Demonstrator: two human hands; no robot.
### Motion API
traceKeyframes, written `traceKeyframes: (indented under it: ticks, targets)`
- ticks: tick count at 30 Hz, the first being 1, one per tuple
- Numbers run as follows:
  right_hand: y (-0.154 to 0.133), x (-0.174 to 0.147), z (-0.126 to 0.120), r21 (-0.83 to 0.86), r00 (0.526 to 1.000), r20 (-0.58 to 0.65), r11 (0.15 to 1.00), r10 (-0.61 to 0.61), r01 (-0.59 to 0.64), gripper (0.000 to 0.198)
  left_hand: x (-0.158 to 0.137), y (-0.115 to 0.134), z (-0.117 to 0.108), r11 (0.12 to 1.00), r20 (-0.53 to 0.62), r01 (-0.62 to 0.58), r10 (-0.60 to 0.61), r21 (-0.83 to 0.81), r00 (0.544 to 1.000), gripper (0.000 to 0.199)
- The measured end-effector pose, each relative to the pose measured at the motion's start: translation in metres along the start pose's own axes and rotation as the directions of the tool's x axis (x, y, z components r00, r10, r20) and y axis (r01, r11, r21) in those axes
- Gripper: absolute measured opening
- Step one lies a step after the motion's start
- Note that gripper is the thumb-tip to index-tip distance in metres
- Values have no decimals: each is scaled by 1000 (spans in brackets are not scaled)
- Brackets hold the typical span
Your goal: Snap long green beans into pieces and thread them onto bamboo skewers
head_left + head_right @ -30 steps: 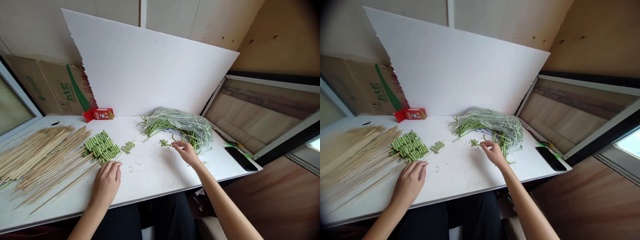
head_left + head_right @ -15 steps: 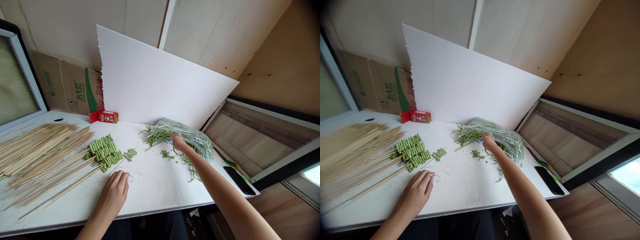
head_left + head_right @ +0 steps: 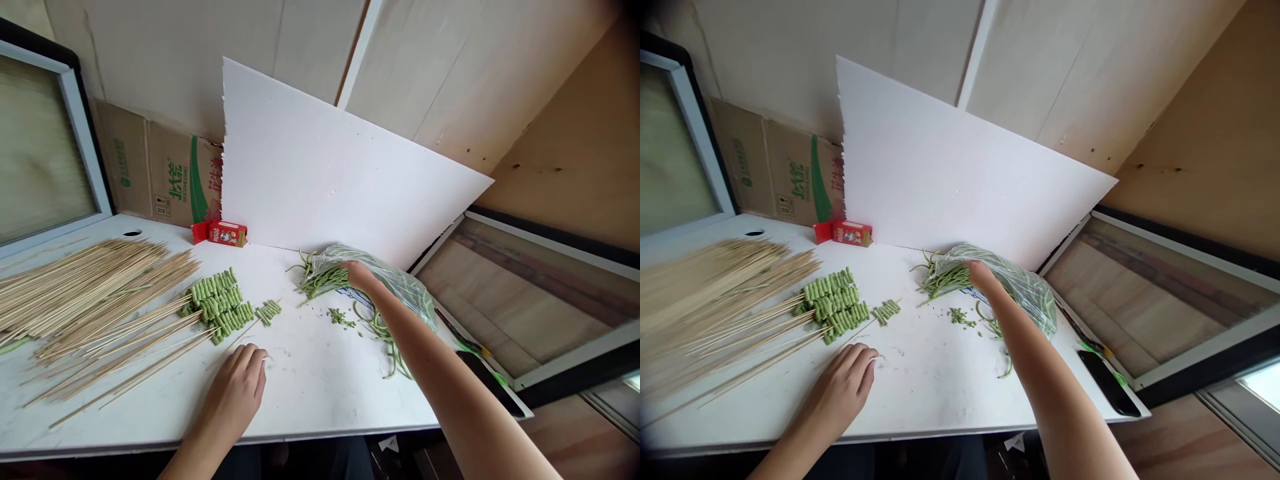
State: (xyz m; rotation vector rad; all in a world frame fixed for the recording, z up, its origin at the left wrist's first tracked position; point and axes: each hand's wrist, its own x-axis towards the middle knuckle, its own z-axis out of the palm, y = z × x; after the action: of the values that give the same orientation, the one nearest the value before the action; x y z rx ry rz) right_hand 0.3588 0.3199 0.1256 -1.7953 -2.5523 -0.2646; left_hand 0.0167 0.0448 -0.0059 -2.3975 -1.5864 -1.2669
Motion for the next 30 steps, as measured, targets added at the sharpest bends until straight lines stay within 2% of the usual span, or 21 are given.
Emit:
traceKeyframes:
  ticks: [6, 12, 18, 24, 30]
  targets:
    - [-23, 1, 23, -155, 999, -30, 988, -13, 8, 32, 0, 2, -2, 1000, 46, 27, -27, -3, 999, 20]
    - [-25, 5, 28, -220, 998, -59, 975, 3, -16, 49, 1, 4, -3, 999, 83, 46, -45, -8, 996, 21]
    - [-19, 1, 36, -231, 990, -138, 971, 31, -63, 45, 1, 4, -2, 998, 95, 60, -58, -10, 994, 22]
    - [-13, 0, 45, -202, 990, -139, 979, 9, -37, 39, 2, 4, -3, 998, 101, 59, -58, -2, 993, 21]
    - [-10, 1, 44, -177, 990, -142, 983, 20, -45, 36, 3, 5, -4, 998, 119, 61, -61, 9, 991, 21]
